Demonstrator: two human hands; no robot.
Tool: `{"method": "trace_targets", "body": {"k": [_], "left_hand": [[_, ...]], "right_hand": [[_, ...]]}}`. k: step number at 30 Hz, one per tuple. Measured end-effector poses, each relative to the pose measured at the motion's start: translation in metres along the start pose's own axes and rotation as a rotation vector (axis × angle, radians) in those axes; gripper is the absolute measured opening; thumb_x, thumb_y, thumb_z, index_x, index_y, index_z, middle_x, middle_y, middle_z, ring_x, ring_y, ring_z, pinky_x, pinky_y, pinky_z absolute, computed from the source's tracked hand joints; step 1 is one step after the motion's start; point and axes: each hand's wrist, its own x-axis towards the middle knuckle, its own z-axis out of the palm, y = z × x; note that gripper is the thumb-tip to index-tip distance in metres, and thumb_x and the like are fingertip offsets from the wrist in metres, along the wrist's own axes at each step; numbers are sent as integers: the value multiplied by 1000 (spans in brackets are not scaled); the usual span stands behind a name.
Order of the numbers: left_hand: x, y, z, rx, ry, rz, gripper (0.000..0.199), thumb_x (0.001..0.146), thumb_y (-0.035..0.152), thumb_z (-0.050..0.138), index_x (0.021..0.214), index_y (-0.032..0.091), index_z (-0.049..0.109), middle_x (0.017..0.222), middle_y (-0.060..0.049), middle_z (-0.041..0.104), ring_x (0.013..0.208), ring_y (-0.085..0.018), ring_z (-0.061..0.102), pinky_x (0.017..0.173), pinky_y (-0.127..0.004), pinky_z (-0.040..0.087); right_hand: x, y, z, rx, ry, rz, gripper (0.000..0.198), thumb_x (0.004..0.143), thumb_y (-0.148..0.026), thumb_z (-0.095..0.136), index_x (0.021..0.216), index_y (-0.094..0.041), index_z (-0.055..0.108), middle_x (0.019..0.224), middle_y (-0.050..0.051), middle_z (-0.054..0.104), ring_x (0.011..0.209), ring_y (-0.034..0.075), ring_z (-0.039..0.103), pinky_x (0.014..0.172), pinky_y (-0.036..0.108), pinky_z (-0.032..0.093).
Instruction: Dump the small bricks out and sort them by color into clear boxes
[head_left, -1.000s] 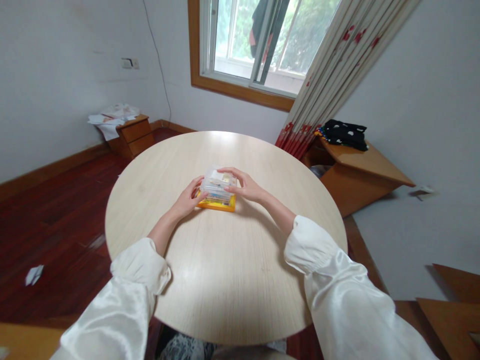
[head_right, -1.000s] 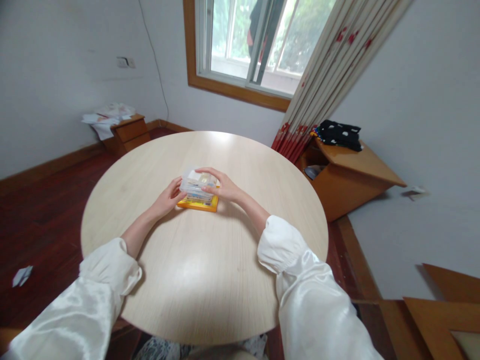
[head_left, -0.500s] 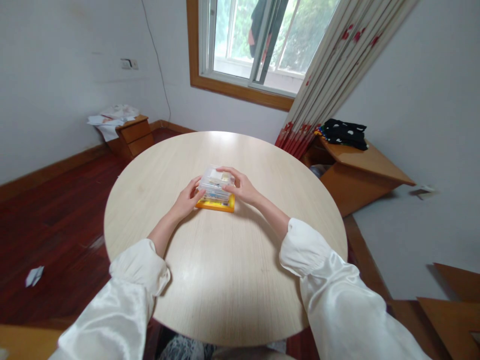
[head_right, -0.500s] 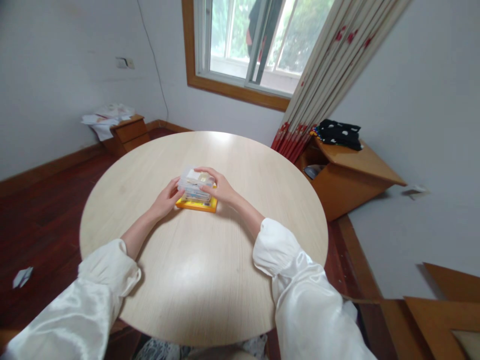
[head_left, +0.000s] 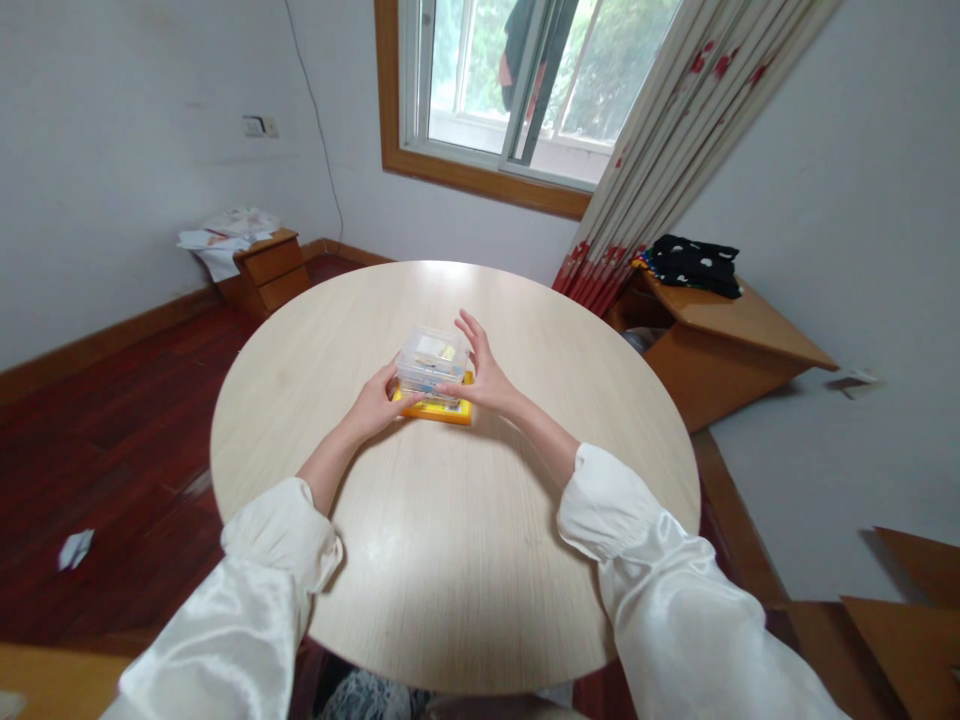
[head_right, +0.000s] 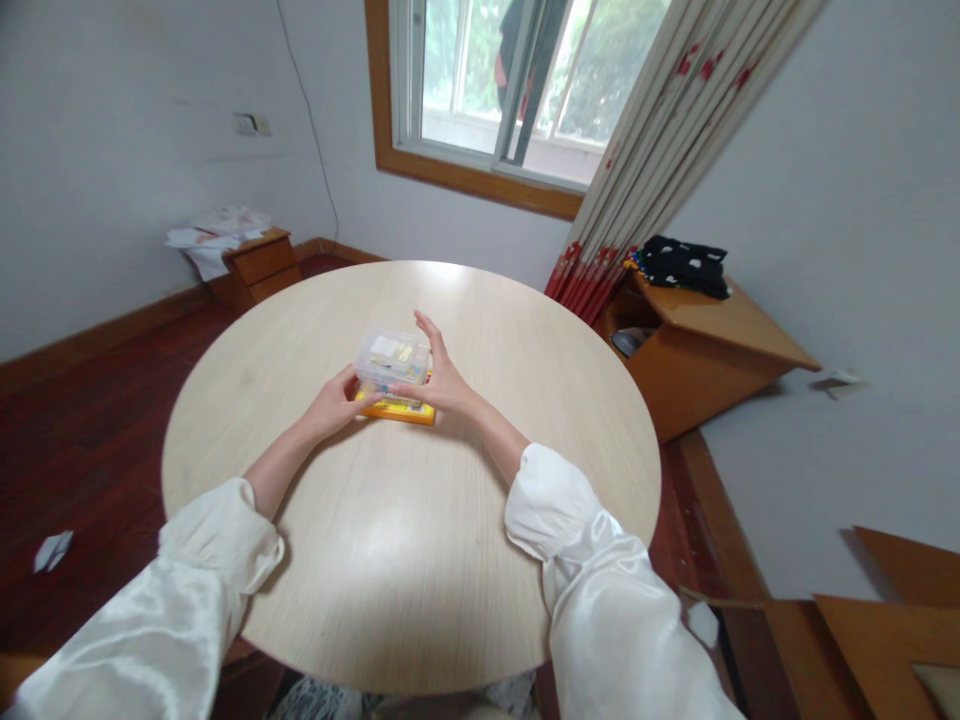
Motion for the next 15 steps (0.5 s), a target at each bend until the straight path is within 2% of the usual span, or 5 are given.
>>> {"method": "trace_targets", "body": {"k": [2,5,9,12,15], "left_hand": [[0,1,0,-22,-28,-14,74,66,42,75,130,14,49,126,-14,59,117,-29,54,101,-46,42],[1,3,-2,-36,-56,-25,71,65,39,75,127,12,50,128,-15,58,114,-28,56,100,-44,43],[2,2,-3,-55,-58,-2,68,67,38,73,125,11,51,127,-15,58,114,-28,56,102,-44,42],[2,-2,-4,-69,-33,21,68,67,37,73,125,11,49,130,-15,55,118,-28,53,104,-44,39],[2,-4,-4,-66,4,21,67,65,35,75,123,11,49,130,-17,54,120,-28,52,105,-45,37]], "right_hand": [[-7,5,-1,22,-15,57,127,51,-62,79,147,-33,1,155,12,9,144,30,10,113,56,18],[-16,14,-1,80,-39,120,134,48,-58,82,148,-31,-3,148,15,26,139,29,26,113,54,20],[-20,22,1,171,-34,128,123,55,-52,82,148,-27,5,135,15,44,128,26,44,113,49,25],[-19,23,2,208,-55,133,109,62,-48,79,147,-27,14,133,14,47,124,25,47,111,48,31],[-19,23,1,224,-79,140,104,64,-45,78,146,-27,16,134,13,47,124,25,48,110,48,32]]}}
